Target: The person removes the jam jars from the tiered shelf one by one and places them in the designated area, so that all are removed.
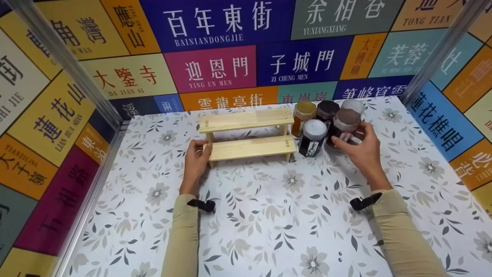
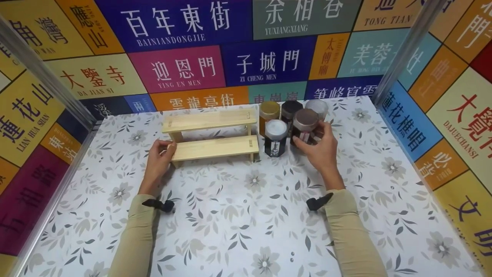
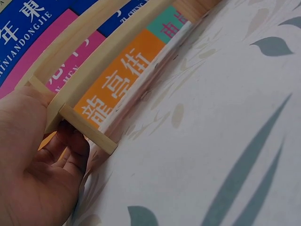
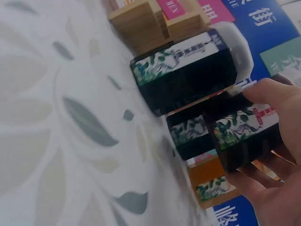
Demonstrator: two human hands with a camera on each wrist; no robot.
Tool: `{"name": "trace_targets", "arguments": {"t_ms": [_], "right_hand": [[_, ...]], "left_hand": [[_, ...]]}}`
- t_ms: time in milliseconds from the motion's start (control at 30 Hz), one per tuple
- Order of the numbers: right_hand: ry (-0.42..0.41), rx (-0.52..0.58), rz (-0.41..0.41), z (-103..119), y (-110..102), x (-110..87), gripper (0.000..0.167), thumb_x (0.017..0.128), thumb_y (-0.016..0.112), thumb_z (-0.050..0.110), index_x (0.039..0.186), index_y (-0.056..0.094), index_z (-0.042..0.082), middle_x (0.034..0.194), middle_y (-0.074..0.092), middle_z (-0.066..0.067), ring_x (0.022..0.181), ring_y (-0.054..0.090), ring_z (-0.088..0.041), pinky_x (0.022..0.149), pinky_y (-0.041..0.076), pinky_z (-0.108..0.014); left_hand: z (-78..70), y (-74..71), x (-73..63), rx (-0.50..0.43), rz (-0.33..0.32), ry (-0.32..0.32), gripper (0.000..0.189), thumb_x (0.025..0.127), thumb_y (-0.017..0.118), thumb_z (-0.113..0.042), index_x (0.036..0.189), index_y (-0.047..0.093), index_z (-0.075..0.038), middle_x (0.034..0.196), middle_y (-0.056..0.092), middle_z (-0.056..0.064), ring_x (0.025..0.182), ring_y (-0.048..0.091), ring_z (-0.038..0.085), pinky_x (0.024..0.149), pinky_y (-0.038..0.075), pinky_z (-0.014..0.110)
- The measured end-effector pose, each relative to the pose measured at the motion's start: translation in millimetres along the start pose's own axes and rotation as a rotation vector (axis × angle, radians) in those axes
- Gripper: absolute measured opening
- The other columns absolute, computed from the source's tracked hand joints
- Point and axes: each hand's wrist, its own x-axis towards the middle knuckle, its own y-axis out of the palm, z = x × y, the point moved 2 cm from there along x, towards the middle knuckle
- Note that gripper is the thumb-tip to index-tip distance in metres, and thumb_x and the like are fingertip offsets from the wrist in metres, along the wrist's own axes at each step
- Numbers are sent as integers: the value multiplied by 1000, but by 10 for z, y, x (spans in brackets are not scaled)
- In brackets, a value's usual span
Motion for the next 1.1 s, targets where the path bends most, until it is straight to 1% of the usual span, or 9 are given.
{"name": "trace_targets", "arguments": {"t_ms": [67,200,333,467,600,700,833,967,1100], "right_hand": [[26,-30,42,-67,5,-1,82,85,95,37,148,49,12,142,60,-6,130,60,-18,107,57,-37],[71,-62,103,-172,-12,-9,86,85,95,40,150,46,11,148,59,-12,137,58,-25,115,51,-44],[91,-25,162,-244,-34,-10,85,88,93,35,152,42,11,153,54,-14,145,53,-29,123,45,-48],[92,21,204,-270,-33,-6,84,90,91,31,154,40,10,156,50,-15,150,49,-31,126,41,-49],[93,40,216,-269,-22,-11,83,91,90,31,154,41,11,157,49,-13,151,48,-30,127,41,-47],[93,65,219,-271,-6,-6,82,92,90,29,155,41,12,155,49,-11,151,49,-29,126,42,-41],[93,96,225,-271,18,21,80,93,88,25,156,41,13,155,49,-10,151,49,-29,123,45,-33],[90,107,241,-279,25,52,80,94,87,24,157,39,14,159,47,-12,154,45,-31,126,42,-35],[83,116,267,-289,24,68,81,94,87,25,157,37,13,162,45,-13,156,43,-32,129,38,-41]], "left_hand": [[8,-1,2,-2,-3,3,27,106,71,-19,122,64,1,115,67,15,97,61,16,79,50,20],[14,-6,5,7,-4,8,28,106,71,-19,122,63,1,116,67,15,97,61,17,79,50,20],[11,-13,1,18,1,-2,27,106,70,-20,123,63,0,118,67,14,99,62,19,79,51,20],[11,-17,-1,35,-1,-9,27,107,69,-23,124,62,-3,119,66,13,102,61,18,81,50,21],[-3,-30,-2,58,6,7,27,108,68,-25,124,62,-4,119,67,13,102,61,18,83,49,22],[-20,-49,-1,80,22,19,27,109,67,-26,125,63,-5,118,67,13,99,62,19,81,51,23],[-46,-82,12,147,31,24,29,109,65,-30,126,63,-7,121,68,13,101,66,22,83,54,28],[-108,-122,37,178,-10,36,31,112,58,-28,133,63,-5,130,67,16,114,70,29,97,57,39],[-210,-187,63,152,-119,34,34,116,50,-25,139,60,-3,138,64,19,123,67,33,107,54,46]]}}
